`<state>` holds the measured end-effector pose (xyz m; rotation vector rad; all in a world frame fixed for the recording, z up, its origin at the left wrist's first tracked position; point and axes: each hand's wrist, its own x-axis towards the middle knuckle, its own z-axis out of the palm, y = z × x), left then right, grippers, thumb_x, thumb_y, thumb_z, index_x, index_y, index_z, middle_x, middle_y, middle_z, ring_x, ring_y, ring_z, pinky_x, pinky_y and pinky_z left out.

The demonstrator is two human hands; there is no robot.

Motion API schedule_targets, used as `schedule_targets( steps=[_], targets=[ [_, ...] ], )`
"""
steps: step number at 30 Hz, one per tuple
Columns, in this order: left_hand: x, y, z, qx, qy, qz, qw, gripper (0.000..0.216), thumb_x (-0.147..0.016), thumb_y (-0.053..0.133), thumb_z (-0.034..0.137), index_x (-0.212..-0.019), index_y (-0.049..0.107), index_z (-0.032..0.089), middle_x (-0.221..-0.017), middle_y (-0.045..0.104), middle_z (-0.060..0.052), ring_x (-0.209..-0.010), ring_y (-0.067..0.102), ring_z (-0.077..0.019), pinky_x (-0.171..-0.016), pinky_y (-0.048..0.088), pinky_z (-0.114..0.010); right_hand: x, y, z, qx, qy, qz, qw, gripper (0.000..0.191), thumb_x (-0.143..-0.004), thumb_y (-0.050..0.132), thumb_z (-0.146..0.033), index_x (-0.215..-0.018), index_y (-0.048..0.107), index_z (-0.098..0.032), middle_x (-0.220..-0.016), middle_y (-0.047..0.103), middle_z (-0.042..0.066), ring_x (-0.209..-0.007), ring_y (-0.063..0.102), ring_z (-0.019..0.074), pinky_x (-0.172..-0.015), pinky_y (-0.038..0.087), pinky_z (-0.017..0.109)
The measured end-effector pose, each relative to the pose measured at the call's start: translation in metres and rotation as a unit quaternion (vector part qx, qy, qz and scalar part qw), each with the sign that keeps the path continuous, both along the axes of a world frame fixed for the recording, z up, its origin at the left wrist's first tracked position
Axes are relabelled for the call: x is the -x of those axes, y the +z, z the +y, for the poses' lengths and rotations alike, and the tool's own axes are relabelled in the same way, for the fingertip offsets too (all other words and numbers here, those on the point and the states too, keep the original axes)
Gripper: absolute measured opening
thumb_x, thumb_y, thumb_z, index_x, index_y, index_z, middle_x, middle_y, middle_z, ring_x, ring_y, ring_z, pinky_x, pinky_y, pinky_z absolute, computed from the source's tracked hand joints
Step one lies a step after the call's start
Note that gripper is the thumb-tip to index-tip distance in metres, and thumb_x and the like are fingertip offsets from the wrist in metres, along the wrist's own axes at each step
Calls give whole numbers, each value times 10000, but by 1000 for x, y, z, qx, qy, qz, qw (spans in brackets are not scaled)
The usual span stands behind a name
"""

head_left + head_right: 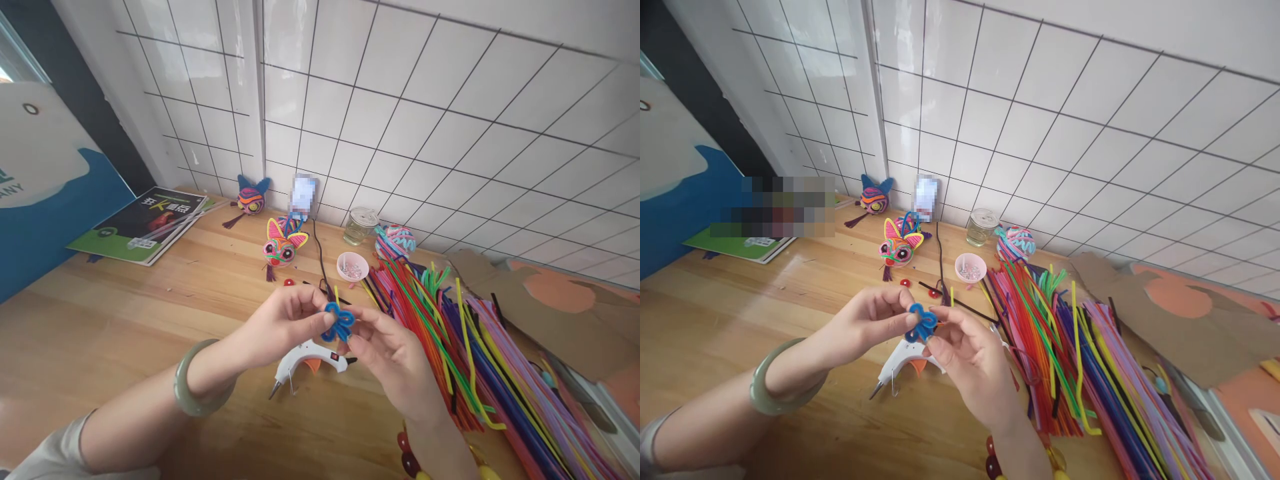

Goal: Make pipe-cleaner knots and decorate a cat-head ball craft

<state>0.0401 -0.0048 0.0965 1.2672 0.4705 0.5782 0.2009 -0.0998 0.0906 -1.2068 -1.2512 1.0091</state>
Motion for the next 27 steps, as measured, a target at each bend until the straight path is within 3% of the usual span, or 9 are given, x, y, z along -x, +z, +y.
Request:
schedule_targets(
  steps=[3, 8, 14, 20, 27],
  targets=[
    [-2, -1, 4, 86, -14, -17, 996, 240, -760, 696, 317, -706, 556, 130, -633, 612, -2, -559, 537, -81, -561, 405, -207, -3, 1, 2, -13, 46, -21, 999, 238, -896, 531, -262, -1097, 653, -222, -1011, 677, 69, -774, 677, 150, -710, 584, 289],
    [-3, -2, 7, 147, -25, -33, 988, 235, -732, 726, 295, -688, 582, 115, -635, 654, -24, -558, 573, -82, -565, 417, -197, -3, -6, 1, -90, -20, -164, 982, 221, -880, 558, -205, -1052, 685, -264, -1097, 656, 56, -979, 652, 186, -791, 574, 292],
    [-4, -5, 5, 189, -46, -53, 979, 218, -715, 741, 267, -714, 588, 112, -634, 639, -20, -559, 583, -90, -568, 456, -207, -6, -7, -3, -210, -62, -324, 921, 198, -875, 558, -150, -1001, 673, -250, -955, 690, 44, -849, 667, 162, -718, 561, 275],
    [0, -8, 5, 237, -76, -64, 966, 200, -702, 750, 246, -709, 600, 113, -621, 643, -25, -539, 598, -97, -559, 476, -208, -9, -8, -1, -352, -76, -479, 800, 285, -854, 535, -61, -1099, 624, -177, -932, 703, 92, -822, 646, 199, -730, 515, 353],
    [0, -3, -1, 261, -111, -52, 957, 218, -694, 757, 279, -695, 625, 106, -635, 670, -54, -555, 634, -130, -517, 475, -209, -9, -10, 1, -361, -72, -509, 778, 261, -840, 522, -54, -1065, 620, -144, -912, 694, 122, -803, 634, 231, -677, 505, 381]
  ],
)
